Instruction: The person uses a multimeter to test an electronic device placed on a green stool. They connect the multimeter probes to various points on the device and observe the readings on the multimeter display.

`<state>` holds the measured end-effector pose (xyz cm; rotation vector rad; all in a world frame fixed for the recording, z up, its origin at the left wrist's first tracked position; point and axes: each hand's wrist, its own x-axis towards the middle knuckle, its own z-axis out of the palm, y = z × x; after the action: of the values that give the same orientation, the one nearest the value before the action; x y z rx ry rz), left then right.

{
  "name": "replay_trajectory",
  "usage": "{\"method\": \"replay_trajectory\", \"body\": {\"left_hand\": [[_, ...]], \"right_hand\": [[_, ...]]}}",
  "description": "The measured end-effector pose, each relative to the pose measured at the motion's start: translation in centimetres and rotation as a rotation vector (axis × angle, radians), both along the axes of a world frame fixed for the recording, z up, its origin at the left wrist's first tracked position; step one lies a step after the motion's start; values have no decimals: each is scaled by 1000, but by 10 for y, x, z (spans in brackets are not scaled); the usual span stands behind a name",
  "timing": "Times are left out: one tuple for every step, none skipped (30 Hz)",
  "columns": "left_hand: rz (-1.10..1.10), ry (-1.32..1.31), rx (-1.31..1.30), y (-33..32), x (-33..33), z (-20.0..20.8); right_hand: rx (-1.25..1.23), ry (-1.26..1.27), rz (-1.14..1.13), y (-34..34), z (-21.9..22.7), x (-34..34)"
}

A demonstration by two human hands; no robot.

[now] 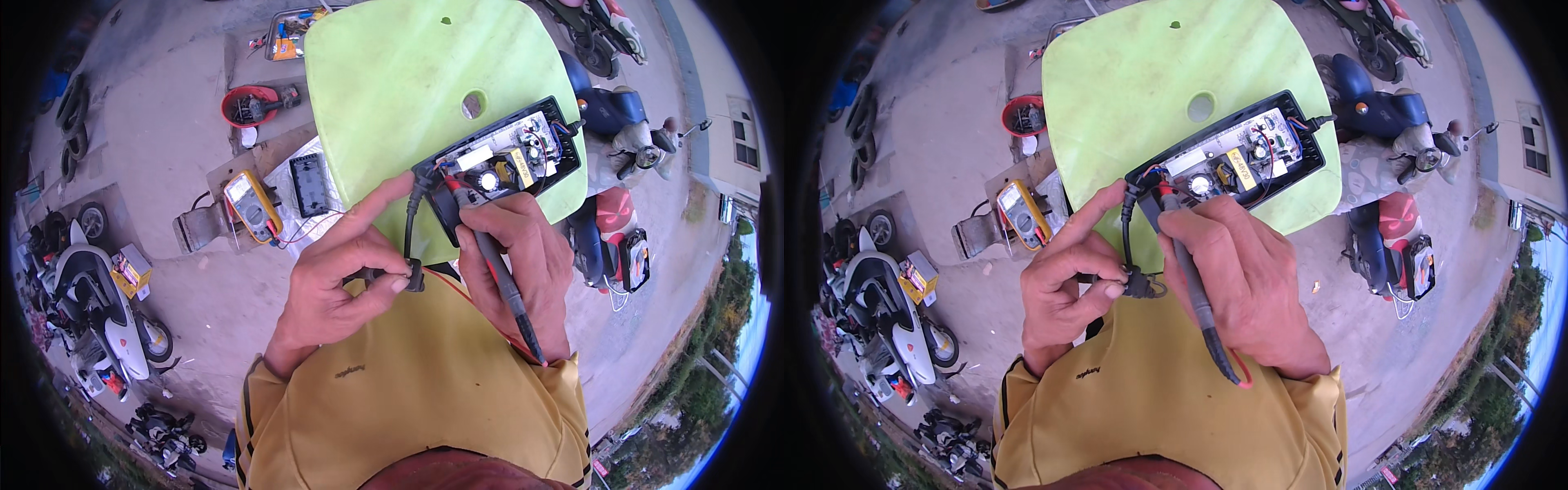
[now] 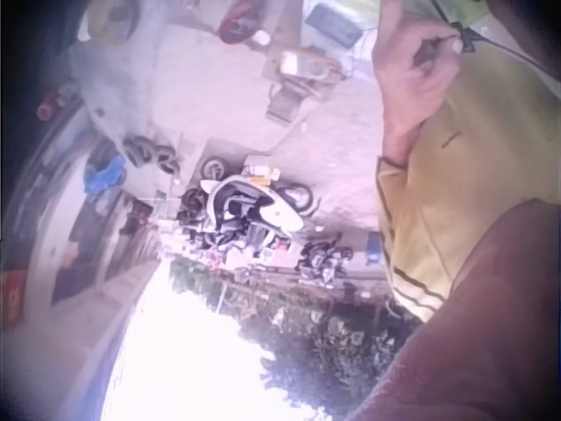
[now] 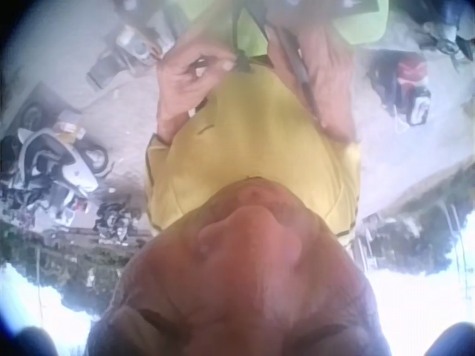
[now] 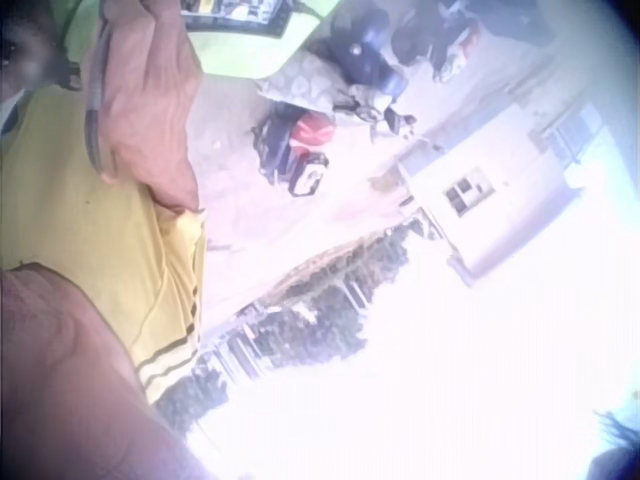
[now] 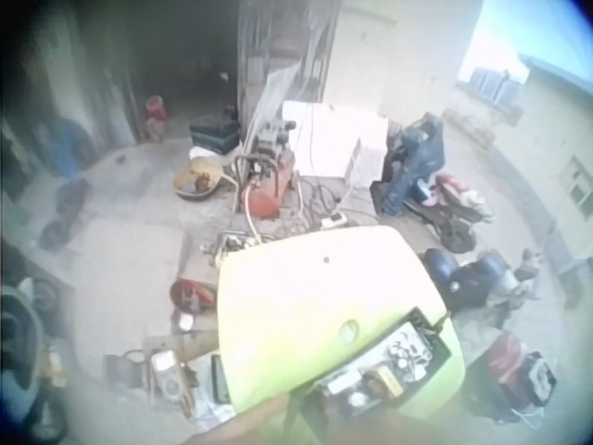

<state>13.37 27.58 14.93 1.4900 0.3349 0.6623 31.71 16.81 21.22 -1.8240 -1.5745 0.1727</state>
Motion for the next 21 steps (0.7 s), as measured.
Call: {"method": "replay_trajectory", "body": {"left_hand": [[1,-4,-5,0,0,-1],[4,-7,-9,0,0,-1],[6,-9,-14,0,0,-1],[6,-10,-12,0,0,-2],[3,-11,-8,0,0,-2],[1,-11,-4,0,0,-3],[-2,-8,-8,0,0,-3],[-5,-6,-14,0,0,-2],[-8,-3,-20,1,0,-2],[-4,-7,-20,0,0,-2],[-2,-11,-19,0,0,-2],[0,-15,-18,1,0,-2],[-2,-19,-12,1,0,-2],[-1,-23,-7,1,0,-2],[-1,-27,-3,1,1,-3],[14,-31,-8,1,1,-2],[33,-37,-15,-1,2,-1],[52,-43,-22,-2,2,0],[48,-38,-12,-3,2,1],[36,-35,5,-1,4,2],[24,-32,22,1,4,2]], "right_hand": [[-2,-10,-4,0,0,0],[-3,-18,-6,1,0,-1],[-5,-27,-8,1,1,-1],[3,-35,-3,1,0,-1],[14,-42,0,2,-1,-1],[24,-49,3,2,-2,-1],[28,-49,5,3,-3,0],[31,-49,7,3,-4,0],[34,-49,8,3,-4,0],[25,-43,5,3,-3,0],[18,-38,1,3,-2,-1],[11,-32,-4,3,0,-1],[16,-25,-2,3,1,0],[20,-17,1,1,3,1],[23,-9,5,0,5,3],[16,29,-16,-1,11,3],[25,121,-68,-9,12,5],[40,214,-119,-16,13,8],[102,291,-150,-15,16,9],[172,366,-186,-14,19,10],[224,396,-207,-9,22,14]]}}
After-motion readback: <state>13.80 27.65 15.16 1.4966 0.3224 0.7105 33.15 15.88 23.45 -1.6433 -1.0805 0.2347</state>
